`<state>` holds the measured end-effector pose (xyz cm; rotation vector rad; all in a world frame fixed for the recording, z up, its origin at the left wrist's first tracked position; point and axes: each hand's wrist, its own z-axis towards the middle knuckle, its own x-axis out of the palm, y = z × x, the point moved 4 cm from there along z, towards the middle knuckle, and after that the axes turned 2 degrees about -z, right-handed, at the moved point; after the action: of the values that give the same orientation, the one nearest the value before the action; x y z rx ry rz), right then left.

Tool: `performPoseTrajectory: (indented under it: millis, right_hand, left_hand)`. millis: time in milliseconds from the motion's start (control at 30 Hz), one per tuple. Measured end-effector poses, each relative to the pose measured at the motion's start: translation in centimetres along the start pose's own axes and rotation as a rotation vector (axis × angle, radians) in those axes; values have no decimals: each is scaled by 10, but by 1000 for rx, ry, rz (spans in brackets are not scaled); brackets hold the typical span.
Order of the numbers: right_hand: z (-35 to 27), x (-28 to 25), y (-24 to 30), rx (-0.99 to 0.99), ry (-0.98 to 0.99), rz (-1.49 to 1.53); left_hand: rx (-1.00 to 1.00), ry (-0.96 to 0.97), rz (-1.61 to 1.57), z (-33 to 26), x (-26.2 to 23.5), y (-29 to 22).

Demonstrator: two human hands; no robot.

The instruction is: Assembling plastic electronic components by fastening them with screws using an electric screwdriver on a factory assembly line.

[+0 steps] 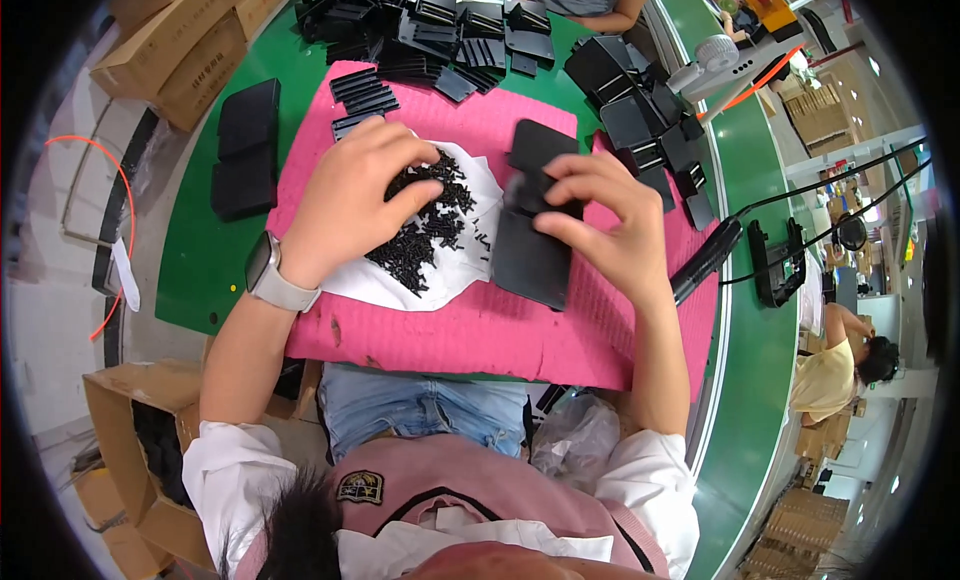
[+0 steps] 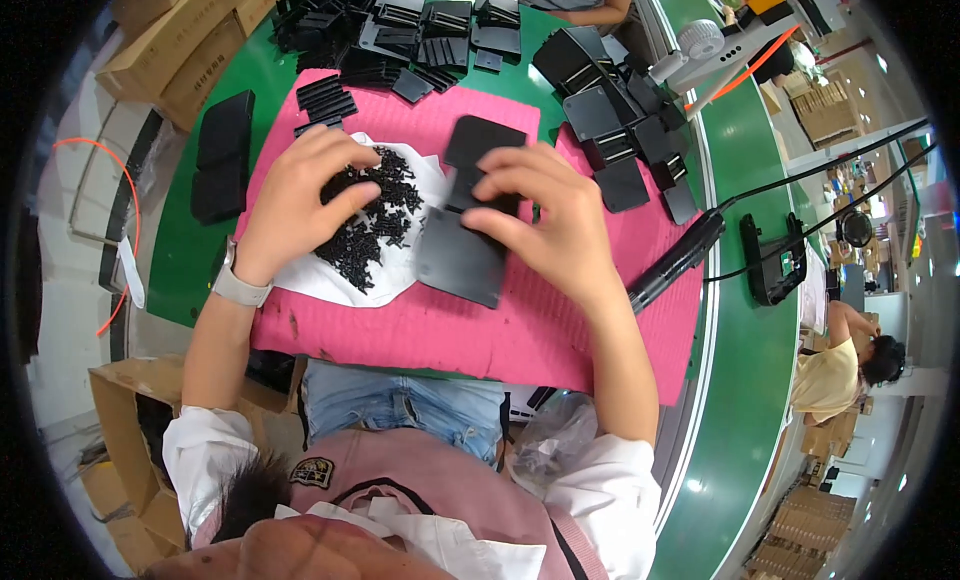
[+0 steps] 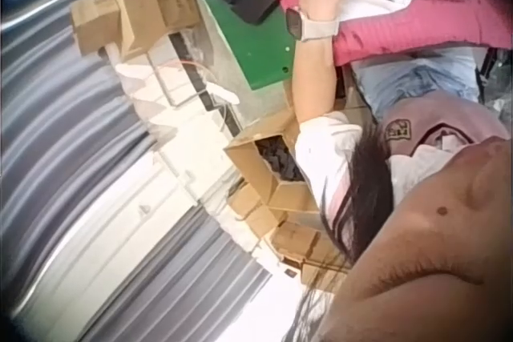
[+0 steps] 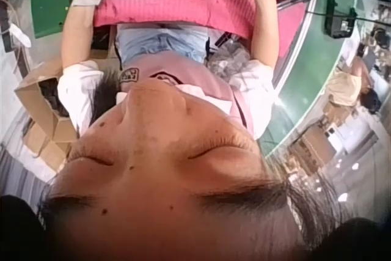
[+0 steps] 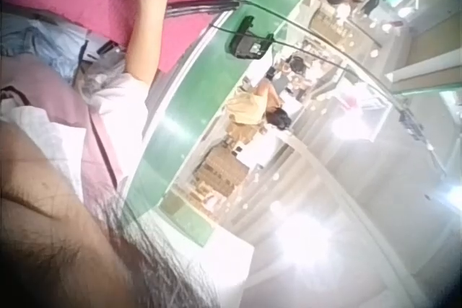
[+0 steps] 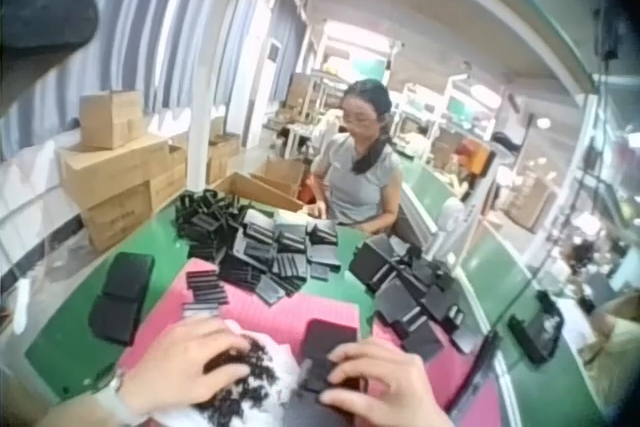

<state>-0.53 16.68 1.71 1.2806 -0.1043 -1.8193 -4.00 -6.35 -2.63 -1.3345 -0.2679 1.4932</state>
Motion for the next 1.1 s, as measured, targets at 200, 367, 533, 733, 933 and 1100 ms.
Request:
performPoseTrajectory:
  millis: [200,367,533,733,933,1100]
  right_hand:
    - [-48,-7,-16,125,112,-1]
    - [-56,-4,-8,120,71,-54]
    - [-80,-63,-23,269,-474,-297]
    - [-119,-102,-57,810,-464,-1270]
    - [-129,-106,-102,955,-317,-1015]
    - [-137,-105,-123,841,-422,-622]
  left_hand:
    - [153,27,354,-3,13,-3]
    - [118,-7,270,-3,14,-4]
    - [103,-123,183,0,8,-3]
    - [62,-152,168,-1,8,-7]
    - [73,-146,207,0,12,-7]
    - [27,-113,200,0,9,-6]
